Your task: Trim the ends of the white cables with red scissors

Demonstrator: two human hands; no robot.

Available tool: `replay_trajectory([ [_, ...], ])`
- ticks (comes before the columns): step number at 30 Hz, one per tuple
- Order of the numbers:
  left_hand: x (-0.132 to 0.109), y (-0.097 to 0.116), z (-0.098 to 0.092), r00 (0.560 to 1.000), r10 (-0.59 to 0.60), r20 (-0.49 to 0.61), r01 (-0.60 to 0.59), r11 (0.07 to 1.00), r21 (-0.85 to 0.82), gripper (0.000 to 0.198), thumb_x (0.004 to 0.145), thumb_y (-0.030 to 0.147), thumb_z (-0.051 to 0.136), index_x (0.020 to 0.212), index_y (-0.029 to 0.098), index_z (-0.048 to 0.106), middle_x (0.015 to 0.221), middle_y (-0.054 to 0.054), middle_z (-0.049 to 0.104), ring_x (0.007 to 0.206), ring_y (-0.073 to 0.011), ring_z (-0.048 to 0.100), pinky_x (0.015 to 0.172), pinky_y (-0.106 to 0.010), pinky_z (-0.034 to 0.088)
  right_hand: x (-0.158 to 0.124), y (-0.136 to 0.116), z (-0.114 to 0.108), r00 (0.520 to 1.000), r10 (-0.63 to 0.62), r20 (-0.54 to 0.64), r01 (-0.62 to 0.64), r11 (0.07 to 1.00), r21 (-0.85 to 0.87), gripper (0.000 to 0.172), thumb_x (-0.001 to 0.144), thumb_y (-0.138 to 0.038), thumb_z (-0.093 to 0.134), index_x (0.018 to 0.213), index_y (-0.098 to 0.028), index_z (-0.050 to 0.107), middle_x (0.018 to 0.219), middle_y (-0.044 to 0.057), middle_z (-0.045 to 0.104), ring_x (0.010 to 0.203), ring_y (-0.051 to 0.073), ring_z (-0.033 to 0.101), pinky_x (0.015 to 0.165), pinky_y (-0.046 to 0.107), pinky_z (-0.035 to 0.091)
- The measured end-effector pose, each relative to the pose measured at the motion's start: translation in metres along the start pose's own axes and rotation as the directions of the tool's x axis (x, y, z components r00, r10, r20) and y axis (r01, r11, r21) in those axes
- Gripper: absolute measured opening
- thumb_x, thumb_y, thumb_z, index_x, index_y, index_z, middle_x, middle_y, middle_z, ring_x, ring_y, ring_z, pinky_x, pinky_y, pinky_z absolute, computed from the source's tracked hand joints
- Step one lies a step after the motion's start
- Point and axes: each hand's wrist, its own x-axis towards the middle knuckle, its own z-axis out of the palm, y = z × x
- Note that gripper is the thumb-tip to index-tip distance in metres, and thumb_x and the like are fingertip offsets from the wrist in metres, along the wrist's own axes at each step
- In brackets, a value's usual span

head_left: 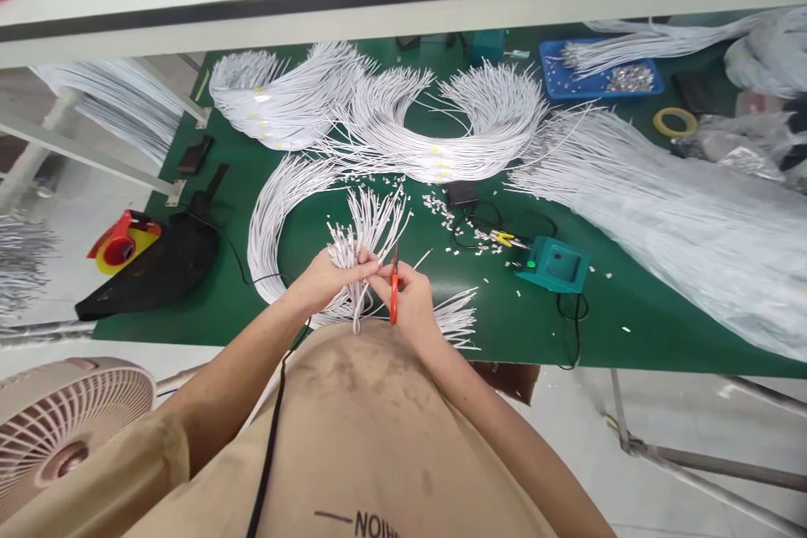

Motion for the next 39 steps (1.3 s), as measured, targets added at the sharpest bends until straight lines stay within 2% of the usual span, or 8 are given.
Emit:
replay_trajectory([
  [7, -0.003, -0.001, -0.001, 0.999, 0.033, -0.009, -0.033, 0.999, -0.018, 0.028, 0.065, 0.029, 0.068, 0.062, 0.017, 0.043, 0.073, 0.001, 0.055, 0.073, -0.0144, 0.058, 0.072, -0.029, 0.042, 0.015, -0.013, -0.013, 0.992, 0.080, -0.101, -0.063, 0.986, 0.157, 0.021, 0.068, -0.035, 0.060, 0.070, -0.015, 0.066, 0.064, -0.001, 0.057, 0.060, 0.011, 0.048, 0.061, 0.024, 0.039],
  [13, -0.005, -0.001, 0.001, 1.000, 0.005, -0.022, -0.004, 0.999, 0.040, 0.022, 0.067, 0.028, 0.067, 0.069, 0.017, 0.049, 0.072, 0.001, 0.059, 0.069, -0.0132, 0.057, 0.067, -0.027, 0.042, 0.022, -0.013, -0.008, 0.995, 0.101, 0.021, -0.103, 0.979, 0.178, 0.022, 0.066, -0.034, 0.063, 0.071, -0.014, 0.068, 0.056, -0.001, 0.057, 0.056, 0.011, 0.049, 0.057, 0.023, 0.038],
  [16, -0.007, 0.000, 0.000, 1.000, 0.001, -0.025, 0.001, 0.998, 0.070, 0.022, 0.067, 0.029, 0.067, 0.070, 0.017, 0.050, 0.081, -0.001, 0.062, 0.072, -0.0142, 0.058, 0.070, -0.028, 0.042, 0.019, -0.010, -0.009, 0.998, 0.049, -0.032, -0.046, 0.993, 0.105, 0.027, 0.069, -0.038, 0.059, 0.075, -0.014, 0.067, 0.062, 0.000, 0.060, 0.059, 0.011, 0.050, 0.058, 0.023, 0.038],
  [19, -0.007, 0.000, -0.001, 0.999, -0.003, -0.047, 0.006, 0.997, 0.080, 0.023, 0.065, 0.029, 0.068, 0.068, 0.017, 0.049, 0.081, -0.002, 0.064, 0.074, -0.0153, 0.058, 0.072, -0.030, 0.042, 0.017, -0.007, -0.019, 0.997, -0.007, -0.078, -0.003, 0.993, -0.121, 0.027, 0.073, -0.040, 0.055, 0.076, -0.015, 0.066, 0.069, 0.001, 0.062, 0.063, 0.012, 0.051, 0.061, 0.023, 0.038],
  [22, -0.006, -0.001, -0.001, 0.998, -0.022, -0.055, 0.024, 0.999, 0.037, 0.027, 0.062, 0.028, 0.071, 0.067, 0.017, 0.047, 0.085, -0.004, 0.065, 0.078, -0.0166, 0.059, 0.073, -0.031, 0.042, 0.016, -0.004, -0.030, 1.000, -0.001, 0.027, 0.013, 0.894, -0.448, 0.023, 0.073, -0.038, 0.056, 0.076, -0.017, 0.065, 0.075, 0.002, 0.062, 0.067, 0.013, 0.054, 0.061, 0.023, 0.037],
  [26, -0.004, -0.001, 0.000, 0.997, -0.023, -0.069, 0.026, 0.999, 0.039, 0.028, 0.060, 0.027, 0.071, 0.068, 0.017, 0.046, 0.081, -0.002, 0.063, 0.080, -0.0170, 0.058, 0.073, -0.030, 0.042, 0.016, -0.008, -0.034, 0.983, 0.096, 0.156, 0.055, 0.658, -0.751, 0.025, 0.075, -0.042, 0.053, 0.071, -0.018, 0.061, 0.077, 0.004, 0.063, 0.068, 0.015, 0.055, 0.055, 0.023, 0.032],
  [33, -0.003, 0.003, 0.002, 0.996, 0.013, -0.087, -0.002, 0.992, 0.125, 0.027, 0.060, 0.026, 0.069, 0.066, 0.017, 0.045, 0.074, 0.000, 0.060, 0.072, -0.0130, 0.054, 0.064, -0.025, 0.041, 0.019, -0.017, -0.035, 0.966, 0.093, 0.243, 0.184, 0.418, -0.889, 0.030, 0.081, -0.042, 0.044, 0.073, -0.020, 0.062, 0.076, 0.005, 0.064, 0.069, 0.017, 0.058, 0.054, 0.024, 0.030],
  [39, -0.003, 0.005, 0.003, 0.992, 0.020, -0.121, 0.009, 0.973, 0.231, 0.026, 0.060, 0.028, 0.068, 0.067, 0.018, 0.045, 0.075, -0.001, 0.062, 0.068, -0.0137, 0.055, 0.061, -0.025, 0.041, 0.021, -0.021, -0.035, 0.962, 0.116, 0.247, 0.193, 0.351, -0.916, 0.031, 0.081, -0.041, 0.043, 0.069, -0.021, 0.063, 0.070, 0.004, 0.064, 0.065, 0.017, 0.058, 0.051, 0.025, 0.029],
])
